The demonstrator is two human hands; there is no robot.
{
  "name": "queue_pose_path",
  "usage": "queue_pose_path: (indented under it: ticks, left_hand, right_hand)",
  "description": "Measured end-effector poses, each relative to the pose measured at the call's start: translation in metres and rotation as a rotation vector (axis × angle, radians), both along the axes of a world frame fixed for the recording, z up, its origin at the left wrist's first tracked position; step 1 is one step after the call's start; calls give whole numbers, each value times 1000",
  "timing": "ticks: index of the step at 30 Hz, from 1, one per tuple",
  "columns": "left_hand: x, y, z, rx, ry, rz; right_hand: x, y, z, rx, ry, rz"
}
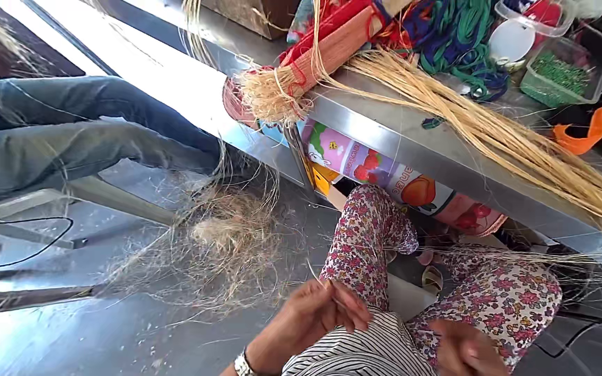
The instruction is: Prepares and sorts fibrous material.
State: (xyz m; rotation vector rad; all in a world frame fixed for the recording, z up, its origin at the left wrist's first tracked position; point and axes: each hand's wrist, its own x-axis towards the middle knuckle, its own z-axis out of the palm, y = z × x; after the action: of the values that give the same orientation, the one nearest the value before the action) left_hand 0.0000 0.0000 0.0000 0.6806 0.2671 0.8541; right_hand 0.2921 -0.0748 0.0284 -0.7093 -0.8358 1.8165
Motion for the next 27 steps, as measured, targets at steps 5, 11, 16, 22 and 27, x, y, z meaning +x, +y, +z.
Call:
queue_pose_path:
  ticks: [5, 11, 16, 22, 27]
  left_hand:
    - [8, -13, -20, 82, -15, -192]
    - [-9, -9, -28, 101, 38, -161]
    - [4, -6, -26, 178, 8, -179]
    - [3, -10, -39, 205, 158, -257]
    - [-62, -6, -73, 44, 570, -264]
  right_hand:
    - [-47, 28, -13, -142, 64, -41]
    - [-41, 38, -7, -228, -295, -15]
    - [-50, 29, -20, -288, -138, 122]
    - [-40, 36, -9, -219, -71, -73]
    - [-17, 40, 4, -13, -173, -310]
